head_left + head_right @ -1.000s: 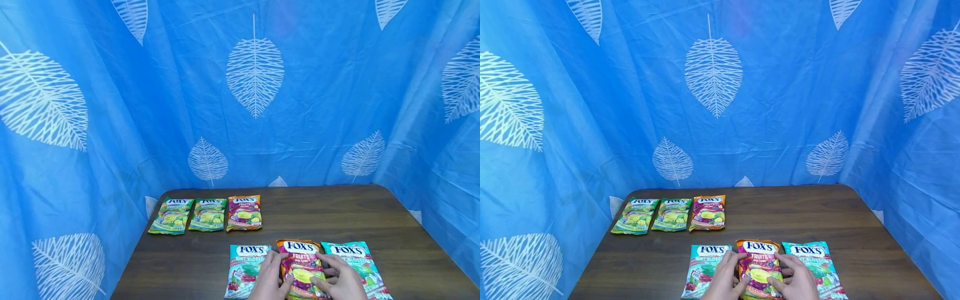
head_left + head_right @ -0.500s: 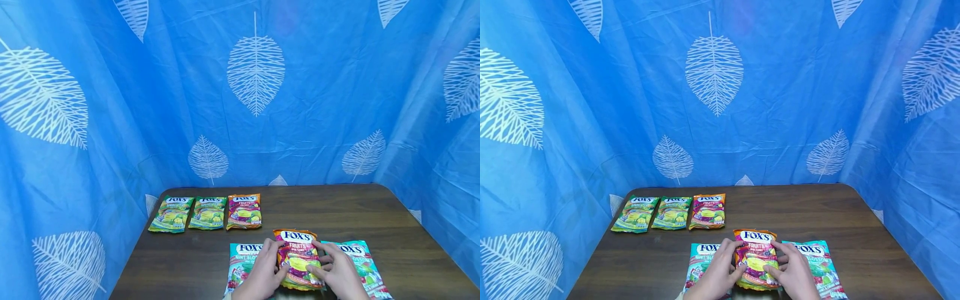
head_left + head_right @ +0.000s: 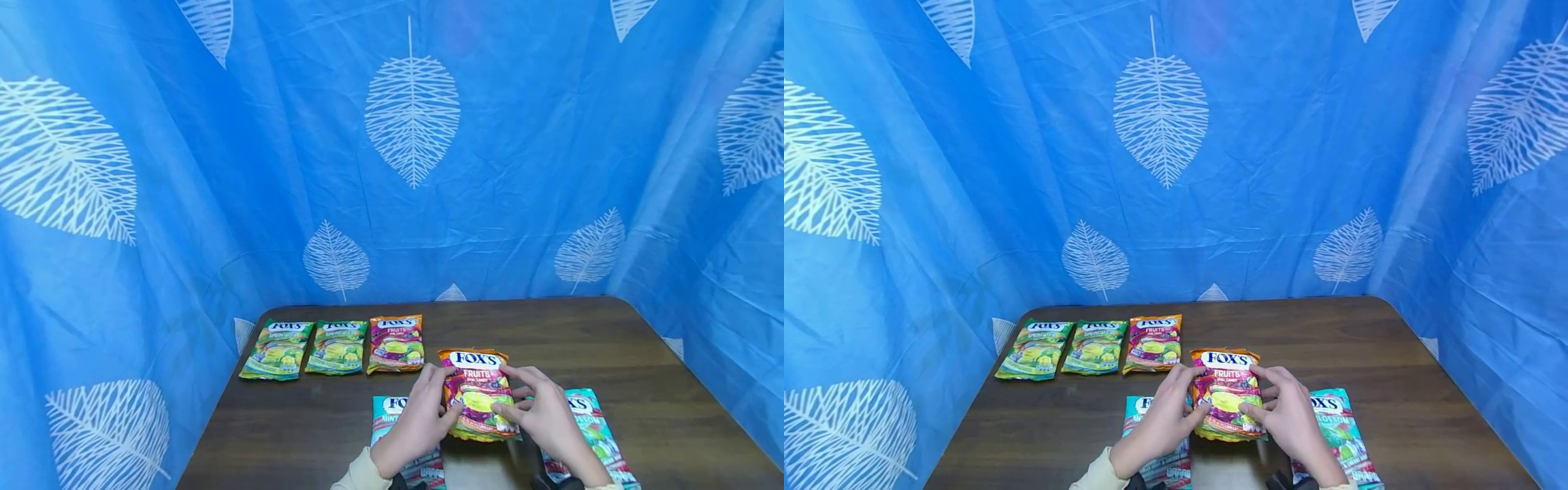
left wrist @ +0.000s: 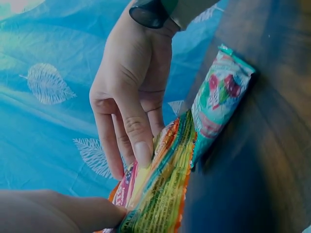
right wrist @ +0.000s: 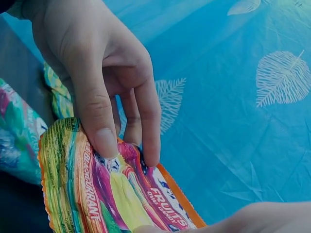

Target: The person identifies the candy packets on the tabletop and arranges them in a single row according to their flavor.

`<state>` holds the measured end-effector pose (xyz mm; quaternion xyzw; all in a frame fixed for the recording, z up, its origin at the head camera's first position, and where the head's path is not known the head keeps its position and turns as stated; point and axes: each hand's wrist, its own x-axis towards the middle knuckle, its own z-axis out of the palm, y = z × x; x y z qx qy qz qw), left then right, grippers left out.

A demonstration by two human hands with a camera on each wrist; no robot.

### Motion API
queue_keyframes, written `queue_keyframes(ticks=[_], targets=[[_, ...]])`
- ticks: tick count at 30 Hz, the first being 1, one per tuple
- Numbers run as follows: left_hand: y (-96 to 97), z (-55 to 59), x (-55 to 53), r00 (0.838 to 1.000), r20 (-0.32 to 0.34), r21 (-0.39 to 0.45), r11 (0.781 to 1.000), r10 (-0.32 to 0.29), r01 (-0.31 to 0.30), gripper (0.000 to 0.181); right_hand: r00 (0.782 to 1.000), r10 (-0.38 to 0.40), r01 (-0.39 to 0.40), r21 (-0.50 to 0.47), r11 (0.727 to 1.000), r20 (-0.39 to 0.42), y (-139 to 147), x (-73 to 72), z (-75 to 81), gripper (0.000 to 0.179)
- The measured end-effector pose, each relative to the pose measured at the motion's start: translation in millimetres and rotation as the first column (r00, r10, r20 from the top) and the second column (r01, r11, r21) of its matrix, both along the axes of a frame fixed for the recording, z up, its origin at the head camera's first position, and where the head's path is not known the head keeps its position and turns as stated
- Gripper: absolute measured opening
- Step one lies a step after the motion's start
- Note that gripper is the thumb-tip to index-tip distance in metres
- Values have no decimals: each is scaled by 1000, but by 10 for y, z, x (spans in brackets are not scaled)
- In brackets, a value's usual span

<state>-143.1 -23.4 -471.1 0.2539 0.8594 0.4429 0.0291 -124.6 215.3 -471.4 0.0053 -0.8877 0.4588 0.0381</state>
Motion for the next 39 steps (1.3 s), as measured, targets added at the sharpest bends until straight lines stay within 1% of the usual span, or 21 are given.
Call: queue_keyframes(ticks=[6,10,13,19,22,27,29,31,32,33,34,35,37,38,39], targets=[[0,25,-160,1000,-1,-37,999,12,-12,57,1000,3,-3,2,1000,-17,-1,-136,11,64],[-27,50,-273,1000,21,-19,1000,-2,3,57,999,6,-6,-1,1000,-35,-7,-241,0,65],[-50,63,-367,1000,16,-8,1000,-8,8,58,998,12,-12,-15,1000,-54,-11,-313,-3,64],[-76,41,-573,999,-35,-27,1000,-16,15,58,994,30,-32,-13,999,-102,-18,-463,-2,60],[-76,31,-675,998,-51,-39,999,-20,18,57,995,32,-33,-7,999,-99,-29,-553,-7,60],[-56,23,-849,997,-76,-61,998,-8,4,56,995,34,-34,-1,999,-90,-34,-718,-31,60],[-48,12,-928,995,-98,-60,998,-12,6,55,995,35,-35,-5,999,-95,-26,-791,-43,60],[-39,-30,-1029,992,-122,-61,998,-18,11,55,994,38,-39,-10,999,-101,-17,-866,-55,59],[-33,-145,-1143,987,-157,-68,998,-22,12,56,994,38,-39,-8,999,-102,-12,-906,-66,59],[-31,-231,-1228,982,-188,-72,997,-27,13,55,994,38,-39,-3,999,-104,-9,-945,-78,58],[-24,-307,-1312,978,-206,-77,997,-29,13,56,994,38,-38,2,999,-105,-6,-986,-89,58],[-14,-410,-1408,974,-225,-84,996,-24,5,56,994,38,-38,6,999,-105,-4,-1025,-103,57],[6,-584,-1569,969,-248,-100,995,-14,-12,58,994,38,-37,15,999,-104,-5,-1094,-132,57],[9,-605,-1592,969,-248,-99,995,-10,-15,58,994,38,-36,19,999,-104,-5,-1128,-149,56],[15,-618,-1607,974,-228,-90,996,1,-22,57,994,39,-37,22,999,-106,-5,-1160,-165,56]])
